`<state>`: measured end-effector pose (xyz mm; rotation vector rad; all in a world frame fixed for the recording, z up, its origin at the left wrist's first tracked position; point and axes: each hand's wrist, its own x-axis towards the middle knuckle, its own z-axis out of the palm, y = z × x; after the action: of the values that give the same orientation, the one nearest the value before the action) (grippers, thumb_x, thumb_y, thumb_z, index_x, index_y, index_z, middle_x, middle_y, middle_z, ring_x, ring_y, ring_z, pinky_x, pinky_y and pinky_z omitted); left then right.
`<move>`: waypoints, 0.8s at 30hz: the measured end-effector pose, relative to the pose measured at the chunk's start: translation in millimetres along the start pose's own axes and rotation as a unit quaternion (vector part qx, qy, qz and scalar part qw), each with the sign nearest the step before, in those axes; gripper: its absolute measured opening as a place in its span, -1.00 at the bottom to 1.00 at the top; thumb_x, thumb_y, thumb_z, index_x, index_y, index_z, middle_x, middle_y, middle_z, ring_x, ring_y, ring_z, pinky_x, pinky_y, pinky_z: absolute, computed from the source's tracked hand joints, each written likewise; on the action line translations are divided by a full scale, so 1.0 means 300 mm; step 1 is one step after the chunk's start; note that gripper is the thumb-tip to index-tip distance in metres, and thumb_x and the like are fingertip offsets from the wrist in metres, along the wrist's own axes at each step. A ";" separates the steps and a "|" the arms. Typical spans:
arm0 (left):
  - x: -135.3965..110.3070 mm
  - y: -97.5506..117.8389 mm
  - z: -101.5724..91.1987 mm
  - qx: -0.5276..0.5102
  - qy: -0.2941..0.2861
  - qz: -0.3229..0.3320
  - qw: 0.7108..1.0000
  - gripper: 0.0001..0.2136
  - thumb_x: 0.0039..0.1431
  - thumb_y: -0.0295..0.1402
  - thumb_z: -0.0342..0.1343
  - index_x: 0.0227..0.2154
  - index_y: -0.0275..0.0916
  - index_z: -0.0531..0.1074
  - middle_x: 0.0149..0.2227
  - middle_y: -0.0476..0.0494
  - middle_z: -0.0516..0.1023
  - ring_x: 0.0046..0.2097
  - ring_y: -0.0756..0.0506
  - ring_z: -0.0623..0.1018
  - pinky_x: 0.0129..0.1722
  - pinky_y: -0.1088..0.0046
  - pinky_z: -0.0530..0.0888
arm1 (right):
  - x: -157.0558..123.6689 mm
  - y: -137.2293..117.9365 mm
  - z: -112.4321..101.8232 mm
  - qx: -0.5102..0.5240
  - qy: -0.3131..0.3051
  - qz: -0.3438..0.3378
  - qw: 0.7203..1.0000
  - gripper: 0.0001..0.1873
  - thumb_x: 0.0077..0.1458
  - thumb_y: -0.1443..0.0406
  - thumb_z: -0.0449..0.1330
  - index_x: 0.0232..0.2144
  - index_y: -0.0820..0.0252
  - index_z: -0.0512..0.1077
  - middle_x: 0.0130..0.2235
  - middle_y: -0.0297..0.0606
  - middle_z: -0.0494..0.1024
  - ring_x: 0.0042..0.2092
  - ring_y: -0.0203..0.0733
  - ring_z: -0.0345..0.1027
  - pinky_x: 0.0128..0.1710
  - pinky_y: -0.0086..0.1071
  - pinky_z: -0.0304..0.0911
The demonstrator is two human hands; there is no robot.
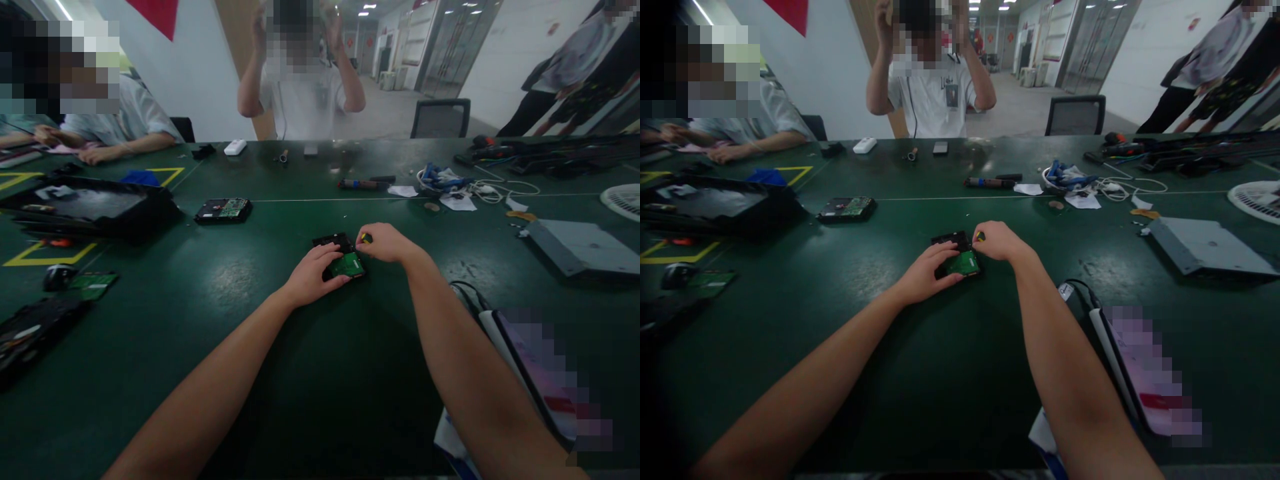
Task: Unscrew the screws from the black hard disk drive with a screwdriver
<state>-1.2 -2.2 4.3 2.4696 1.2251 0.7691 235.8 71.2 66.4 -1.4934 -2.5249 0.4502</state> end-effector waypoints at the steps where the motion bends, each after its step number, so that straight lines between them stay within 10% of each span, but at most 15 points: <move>1: 0.000 0.001 -0.001 -0.001 0.001 0.001 1.000 -0.45 0.25 -0.02 0.21 0.22 -0.17 0.39 0.34 -0.28 0.37 0.39 -0.26 0.31 0.38 -0.02 0.25 | -0.003 0.005 -0.007 0.009 0.017 0.016 1.000 -0.87 0.17 0.26 0.24 -0.27 0.15 0.58 -0.18 -0.17 0.64 -0.14 -0.07 0.50 -0.13 -0.28 0.31; 14: -0.001 0.010 -0.004 0.006 0.008 0.010 1.000 -0.43 0.27 0.00 0.19 0.23 -0.21 0.40 0.32 -0.29 0.39 0.38 -0.25 0.33 0.38 0.03 0.27 | -0.035 -0.072 -0.120 0.050 0.231 0.016 0.972 -0.74 0.29 0.11 0.16 -0.14 0.15 0.49 -0.16 -0.12 0.60 -0.16 -0.06 0.42 -0.13 -0.21 0.24; 24: -0.003 0.013 -0.004 0.006 0.016 0.011 1.000 -0.43 0.26 0.00 0.19 0.22 -0.22 0.41 0.32 -0.31 0.39 0.37 -0.26 0.34 0.38 0.02 0.28 | -0.062 -0.145 -0.144 0.093 0.237 -0.003 0.967 -0.71 0.31 0.05 0.15 -0.20 0.14 0.45 -0.32 -0.20 0.56 -0.28 -0.13 0.38 -0.26 -0.27 0.17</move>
<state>0.2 -5.3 6.8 2.4937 1.2195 0.8113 221.8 42.7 121.9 -1.3314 -2.0554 0.2777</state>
